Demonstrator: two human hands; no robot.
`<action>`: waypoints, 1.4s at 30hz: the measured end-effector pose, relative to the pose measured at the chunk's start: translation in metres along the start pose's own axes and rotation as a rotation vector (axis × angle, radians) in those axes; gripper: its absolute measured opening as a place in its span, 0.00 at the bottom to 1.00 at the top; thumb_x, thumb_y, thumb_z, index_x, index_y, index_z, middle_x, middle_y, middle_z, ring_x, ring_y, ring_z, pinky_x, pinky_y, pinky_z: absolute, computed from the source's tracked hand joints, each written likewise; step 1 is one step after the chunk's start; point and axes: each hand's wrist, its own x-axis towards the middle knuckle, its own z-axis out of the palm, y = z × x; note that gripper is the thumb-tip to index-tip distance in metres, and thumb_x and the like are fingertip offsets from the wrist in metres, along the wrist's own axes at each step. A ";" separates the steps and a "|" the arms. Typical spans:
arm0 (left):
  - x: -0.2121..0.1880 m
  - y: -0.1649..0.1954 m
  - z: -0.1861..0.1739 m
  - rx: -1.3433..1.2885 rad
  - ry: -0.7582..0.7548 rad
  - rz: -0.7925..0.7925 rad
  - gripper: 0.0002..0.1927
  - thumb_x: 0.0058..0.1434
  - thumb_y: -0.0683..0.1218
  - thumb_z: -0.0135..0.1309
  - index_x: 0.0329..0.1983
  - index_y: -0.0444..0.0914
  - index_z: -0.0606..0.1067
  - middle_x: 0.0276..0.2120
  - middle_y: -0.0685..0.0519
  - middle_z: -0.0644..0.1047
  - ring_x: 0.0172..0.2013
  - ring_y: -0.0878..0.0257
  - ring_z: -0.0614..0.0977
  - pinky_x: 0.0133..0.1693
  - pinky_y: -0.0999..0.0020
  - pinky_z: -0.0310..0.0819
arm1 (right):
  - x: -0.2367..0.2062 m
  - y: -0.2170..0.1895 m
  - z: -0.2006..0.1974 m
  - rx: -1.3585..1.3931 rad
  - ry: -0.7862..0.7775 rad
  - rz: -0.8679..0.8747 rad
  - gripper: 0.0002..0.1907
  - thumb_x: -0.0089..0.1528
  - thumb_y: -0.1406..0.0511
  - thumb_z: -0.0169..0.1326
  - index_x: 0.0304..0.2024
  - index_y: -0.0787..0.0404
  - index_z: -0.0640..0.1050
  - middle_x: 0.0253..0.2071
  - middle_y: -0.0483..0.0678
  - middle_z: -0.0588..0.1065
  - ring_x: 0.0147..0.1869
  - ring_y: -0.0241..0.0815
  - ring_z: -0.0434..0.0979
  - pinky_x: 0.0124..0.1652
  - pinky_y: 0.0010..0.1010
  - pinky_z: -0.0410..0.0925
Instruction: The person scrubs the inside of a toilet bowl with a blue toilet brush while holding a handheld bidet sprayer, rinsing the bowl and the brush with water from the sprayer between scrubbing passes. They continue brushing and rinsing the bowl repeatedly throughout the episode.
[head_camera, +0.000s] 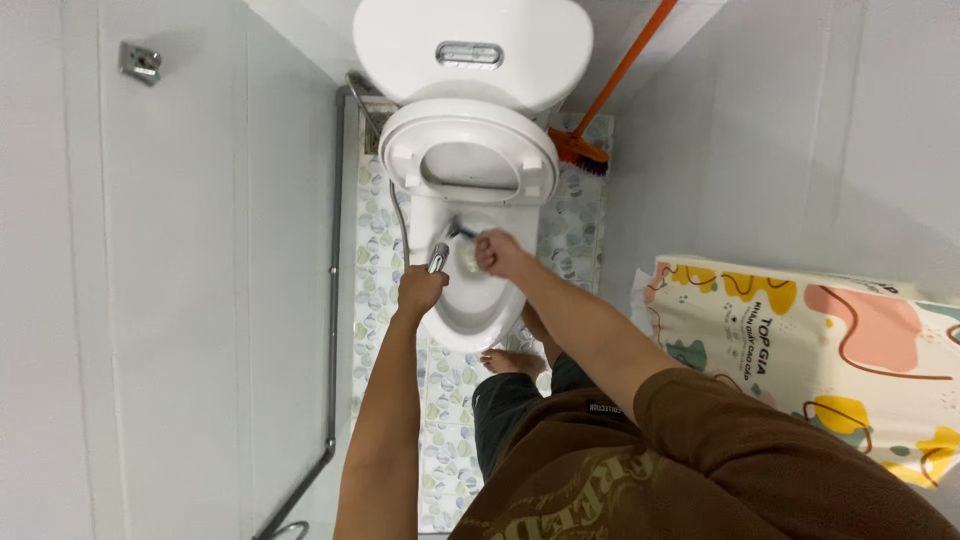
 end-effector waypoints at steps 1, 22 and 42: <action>0.000 -0.002 -0.001 0.001 0.011 0.015 0.19 0.47 0.52 0.58 0.33 0.32 0.82 0.33 0.35 0.81 0.39 0.42 0.84 0.45 0.52 0.76 | 0.001 -0.004 0.000 0.030 -0.034 -0.012 0.19 0.64 0.67 0.47 0.18 0.51 0.61 0.14 0.37 0.57 0.14 0.31 0.52 0.14 0.24 0.49; -0.048 -0.054 -0.017 -0.056 0.021 -0.039 0.18 0.49 0.52 0.54 0.38 0.36 0.82 0.39 0.37 0.81 0.43 0.41 0.82 0.47 0.51 0.75 | 0.000 0.044 0.025 -0.348 0.133 0.109 0.13 0.67 0.64 0.49 0.28 0.53 0.62 0.18 0.38 0.59 0.17 0.30 0.52 0.17 0.24 0.50; -0.117 -0.012 -0.163 -0.271 0.280 0.407 0.22 0.48 0.54 0.69 0.28 0.33 0.72 0.23 0.45 0.76 0.26 0.55 0.76 0.33 0.58 0.71 | -0.182 0.020 0.101 -1.701 0.195 -0.454 0.31 0.62 0.62 0.54 0.69 0.53 0.64 0.26 0.44 0.76 0.25 0.32 0.72 0.27 0.28 0.71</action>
